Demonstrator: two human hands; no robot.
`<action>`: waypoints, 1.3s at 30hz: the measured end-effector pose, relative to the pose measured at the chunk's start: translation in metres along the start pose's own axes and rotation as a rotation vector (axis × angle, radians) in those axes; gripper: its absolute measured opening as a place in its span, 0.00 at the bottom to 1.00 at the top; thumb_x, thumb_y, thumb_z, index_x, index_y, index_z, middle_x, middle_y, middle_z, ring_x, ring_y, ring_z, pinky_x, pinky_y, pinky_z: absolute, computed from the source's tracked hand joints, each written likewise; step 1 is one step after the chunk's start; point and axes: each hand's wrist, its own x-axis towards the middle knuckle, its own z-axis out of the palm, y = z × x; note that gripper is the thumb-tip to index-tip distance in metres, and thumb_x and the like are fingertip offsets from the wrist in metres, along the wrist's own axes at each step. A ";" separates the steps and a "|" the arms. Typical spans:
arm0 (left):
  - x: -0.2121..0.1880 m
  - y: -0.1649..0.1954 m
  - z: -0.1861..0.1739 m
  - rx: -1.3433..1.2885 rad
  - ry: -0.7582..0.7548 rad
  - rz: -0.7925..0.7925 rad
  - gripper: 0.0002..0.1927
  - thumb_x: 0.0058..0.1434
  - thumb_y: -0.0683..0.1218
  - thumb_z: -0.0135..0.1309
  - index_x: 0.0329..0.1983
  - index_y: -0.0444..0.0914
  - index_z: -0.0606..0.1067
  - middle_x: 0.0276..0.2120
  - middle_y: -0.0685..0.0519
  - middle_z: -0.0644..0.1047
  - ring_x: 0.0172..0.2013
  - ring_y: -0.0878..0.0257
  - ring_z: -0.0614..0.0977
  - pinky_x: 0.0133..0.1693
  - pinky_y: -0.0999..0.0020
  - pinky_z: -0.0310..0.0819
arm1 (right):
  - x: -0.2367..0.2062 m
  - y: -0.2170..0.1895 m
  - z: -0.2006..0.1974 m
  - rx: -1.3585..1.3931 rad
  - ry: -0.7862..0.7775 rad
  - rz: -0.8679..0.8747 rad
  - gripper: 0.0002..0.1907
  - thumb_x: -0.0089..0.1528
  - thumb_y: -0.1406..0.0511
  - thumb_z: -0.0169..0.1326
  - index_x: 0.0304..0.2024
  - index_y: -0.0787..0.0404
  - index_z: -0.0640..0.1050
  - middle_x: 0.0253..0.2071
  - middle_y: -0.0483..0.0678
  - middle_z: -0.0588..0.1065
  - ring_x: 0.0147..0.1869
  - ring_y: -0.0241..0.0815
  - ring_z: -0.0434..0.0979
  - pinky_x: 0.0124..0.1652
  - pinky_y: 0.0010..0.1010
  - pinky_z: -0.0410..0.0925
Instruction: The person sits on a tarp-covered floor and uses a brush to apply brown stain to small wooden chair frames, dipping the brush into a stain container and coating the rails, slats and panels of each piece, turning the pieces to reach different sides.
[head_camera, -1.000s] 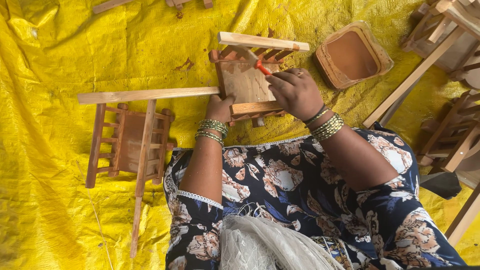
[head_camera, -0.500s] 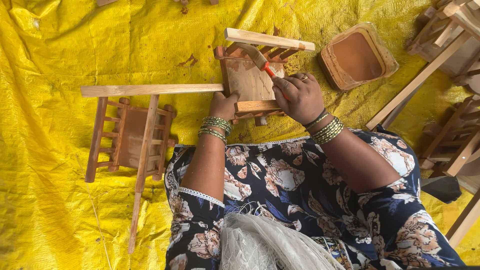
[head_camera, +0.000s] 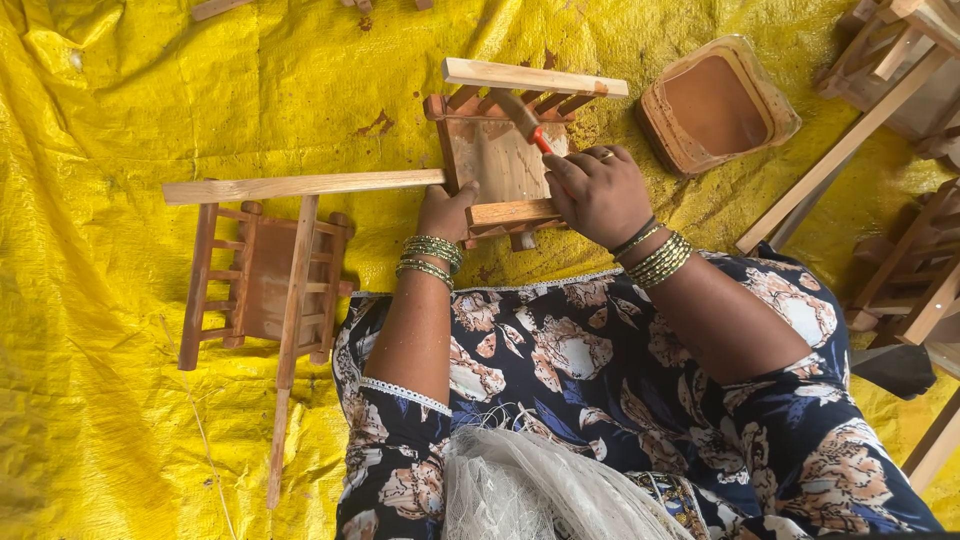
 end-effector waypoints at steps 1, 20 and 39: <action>0.001 -0.001 0.000 -0.016 -0.005 -0.005 0.32 0.59 0.59 0.58 0.47 0.23 0.70 0.39 0.36 0.81 0.37 0.50 0.87 0.38 0.62 0.81 | 0.000 0.001 0.002 0.028 -0.032 0.001 0.09 0.66 0.64 0.59 0.47 0.59 0.81 0.37 0.48 0.81 0.43 0.46 0.81 0.47 0.38 0.69; 0.004 -0.003 0.003 0.036 0.010 0.018 0.34 0.59 0.60 0.59 0.49 0.24 0.69 0.41 0.36 0.80 0.39 0.50 0.86 0.40 0.62 0.80 | -0.014 0.008 -0.010 0.171 0.173 0.045 0.08 0.67 0.69 0.58 0.49 0.64 0.80 0.33 0.49 0.80 0.36 0.45 0.80 0.41 0.38 0.70; 0.004 -0.006 0.003 -0.008 0.007 0.026 0.32 0.59 0.58 0.59 0.48 0.24 0.70 0.40 0.36 0.81 0.37 0.50 0.86 0.40 0.61 0.81 | -0.007 0.009 -0.002 0.153 0.002 -0.072 0.09 0.65 0.65 0.59 0.47 0.61 0.81 0.34 0.49 0.80 0.39 0.46 0.80 0.43 0.38 0.70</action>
